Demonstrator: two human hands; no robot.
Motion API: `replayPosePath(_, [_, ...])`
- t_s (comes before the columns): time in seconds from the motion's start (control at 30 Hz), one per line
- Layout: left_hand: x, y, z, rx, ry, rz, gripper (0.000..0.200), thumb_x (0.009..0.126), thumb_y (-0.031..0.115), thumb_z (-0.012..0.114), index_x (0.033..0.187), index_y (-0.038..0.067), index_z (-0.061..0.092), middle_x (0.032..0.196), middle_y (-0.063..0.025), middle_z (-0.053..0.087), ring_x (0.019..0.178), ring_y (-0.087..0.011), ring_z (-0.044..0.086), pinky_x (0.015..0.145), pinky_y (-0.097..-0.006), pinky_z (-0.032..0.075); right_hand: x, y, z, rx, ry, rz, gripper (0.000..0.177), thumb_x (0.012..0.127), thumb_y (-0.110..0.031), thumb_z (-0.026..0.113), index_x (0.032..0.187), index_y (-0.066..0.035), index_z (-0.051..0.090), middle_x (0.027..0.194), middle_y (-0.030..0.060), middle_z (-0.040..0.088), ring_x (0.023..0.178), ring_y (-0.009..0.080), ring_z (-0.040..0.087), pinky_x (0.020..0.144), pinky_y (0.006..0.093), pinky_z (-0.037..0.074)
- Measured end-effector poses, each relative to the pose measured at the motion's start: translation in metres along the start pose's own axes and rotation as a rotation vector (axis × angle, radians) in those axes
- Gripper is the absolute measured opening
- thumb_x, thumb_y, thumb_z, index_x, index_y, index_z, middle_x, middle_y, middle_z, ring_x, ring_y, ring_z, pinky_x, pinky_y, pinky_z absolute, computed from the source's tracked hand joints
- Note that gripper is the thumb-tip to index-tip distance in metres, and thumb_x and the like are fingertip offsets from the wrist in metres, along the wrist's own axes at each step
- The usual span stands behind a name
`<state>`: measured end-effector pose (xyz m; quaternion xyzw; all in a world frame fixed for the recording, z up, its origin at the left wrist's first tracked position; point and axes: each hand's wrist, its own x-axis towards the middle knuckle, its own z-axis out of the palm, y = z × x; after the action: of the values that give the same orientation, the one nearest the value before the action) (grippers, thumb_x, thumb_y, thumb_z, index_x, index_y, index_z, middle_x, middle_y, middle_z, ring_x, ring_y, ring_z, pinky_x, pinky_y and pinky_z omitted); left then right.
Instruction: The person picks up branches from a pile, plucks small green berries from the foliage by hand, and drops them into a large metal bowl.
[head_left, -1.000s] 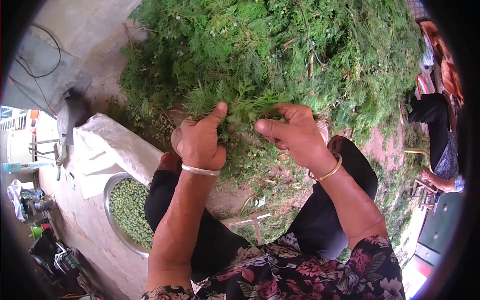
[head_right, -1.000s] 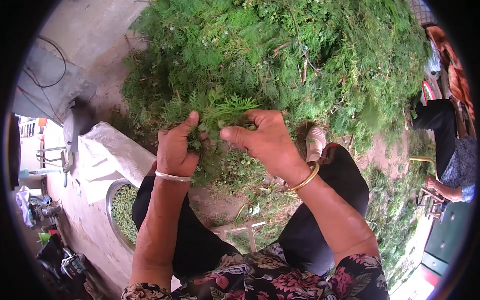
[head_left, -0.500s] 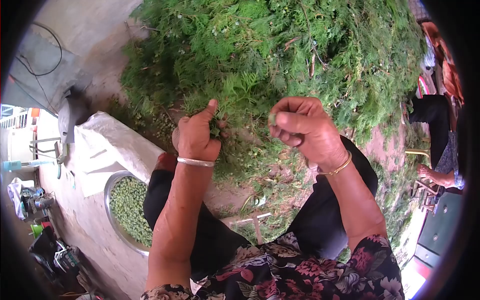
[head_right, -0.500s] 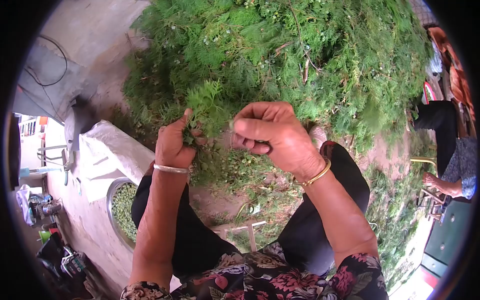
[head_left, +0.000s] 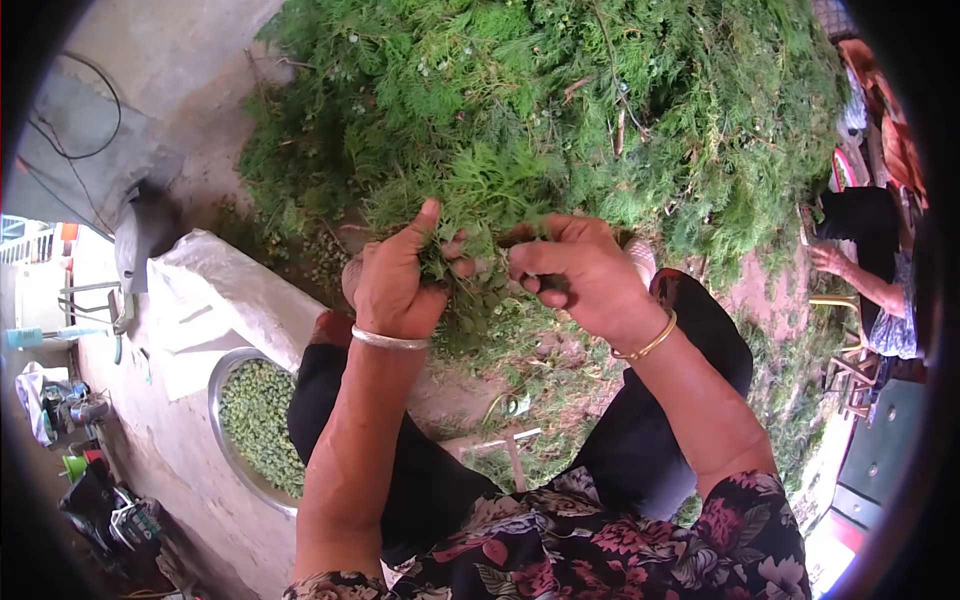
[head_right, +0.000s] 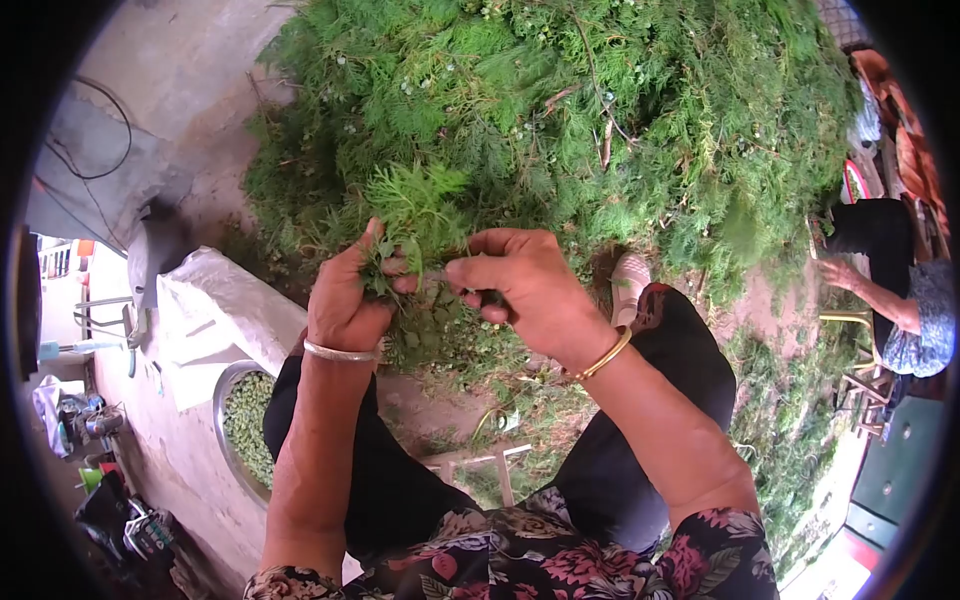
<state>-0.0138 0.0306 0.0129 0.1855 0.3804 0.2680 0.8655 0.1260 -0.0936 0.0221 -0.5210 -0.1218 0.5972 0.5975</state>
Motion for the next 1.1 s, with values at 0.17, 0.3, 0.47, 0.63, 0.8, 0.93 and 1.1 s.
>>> replayPosePath(0.17, [-0.004,-0.02,0.003,0.179,-0.098,0.182,0.013,0.086,0.007,0.063,0.098,0.003,0.059,0.086,-0.0058,0.065,0.065,-0.0164,0.06,0.048,-0.029,0.046,-0.002,0.001,0.013,-0.221,0.007,-0.214,0.015,0.076,0.0,0.066,0.091,0.002,0.063,0.067,0.0056,0.061,0.053,0.0085,0.053,0.041,0.0181,0.035])
replayPosePath(0.3, [-0.009,-0.018,0.01,0.209,-0.037,0.25,0.015,0.082,0.0,0.065,0.096,0.004,0.06,0.084,-0.0044,0.064,0.063,-0.015,0.058,0.05,-0.0282,0.047,-0.002,0.0,0.015,-0.179,0.041,-0.26,0.01,0.076,0.001,0.064,0.086,0.002,0.064,0.067,0.0052,0.062,0.052,0.0084,0.053,0.042,0.0193,0.035])
replayPosePath(0.47, [-0.006,-0.014,0.007,0.253,0.031,0.359,0.014,0.081,0.0,0.066,0.094,0.002,0.062,0.086,-0.0038,0.064,0.072,-0.0152,0.06,0.058,-0.0288,0.049,-0.009,-0.018,0.004,-0.44,-0.041,0.001,0.014,0.076,-0.007,0.064,0.085,0.003,0.063,0.067,0.0071,0.062,0.053,0.0089,0.053,0.041,0.0193,0.035])
replayPosePath(0.63, [0.01,-0.01,-0.006,0.387,0.199,0.504,0.012,0.082,0.003,0.066,0.092,0.005,0.062,0.085,-0.0031,0.064,0.068,-0.0144,0.059,0.05,-0.0288,0.047,-0.01,-0.019,-0.006,-0.058,-0.265,0.108,0.019,0.074,-0.013,0.067,0.083,0.003,0.064,0.07,0.0079,0.062,0.057,0.0083,0.055,0.041,0.0179,0.034])
replayPosePath(0.8, [0.013,-0.03,-0.002,0.438,0.137,0.632,0.013,0.08,0.003,0.068,0.092,0.005,0.061,0.087,-0.0028,0.064,0.072,-0.0139,0.059,0.06,-0.0274,0.048,-0.016,-0.015,0.0,-0.1,-0.223,0.012,0.025,0.077,-0.018,0.071,0.086,0.003,0.063,0.07,0.006,0.061,0.057,0.0072,0.054,0.041,0.0174,0.034])
replayPosePath(0.93, [0.006,-0.04,0.011,0.401,0.053,0.532,0.015,0.078,0.007,0.073,0.088,0.002,0.063,0.086,-0.0024,0.064,0.074,-0.0115,0.055,0.066,-0.0262,0.044,-0.007,-0.002,0.001,-0.378,0.005,-0.059,0.024,0.076,-0.019,0.073,0.079,0.003,0.064,0.061,0.003,0.058,0.051,0.0065,0.05,0.041,0.0191,0.036])
replayPosePath(1.1, [-0.008,-0.045,0.024,0.441,0.065,0.489,0.014,0.079,0.008,0.072,0.087,0.002,0.063,0.085,-0.0024,0.063,0.073,-0.0113,0.055,0.065,-0.0256,0.044,-0.002,0.004,0.001,-0.297,0.103,-0.075,0.021,0.077,-0.016,0.071,0.071,0.003,0.064,0.056,0.0022,0.056,0.047,0.0065,0.048,0.041,0.0212,0.035])
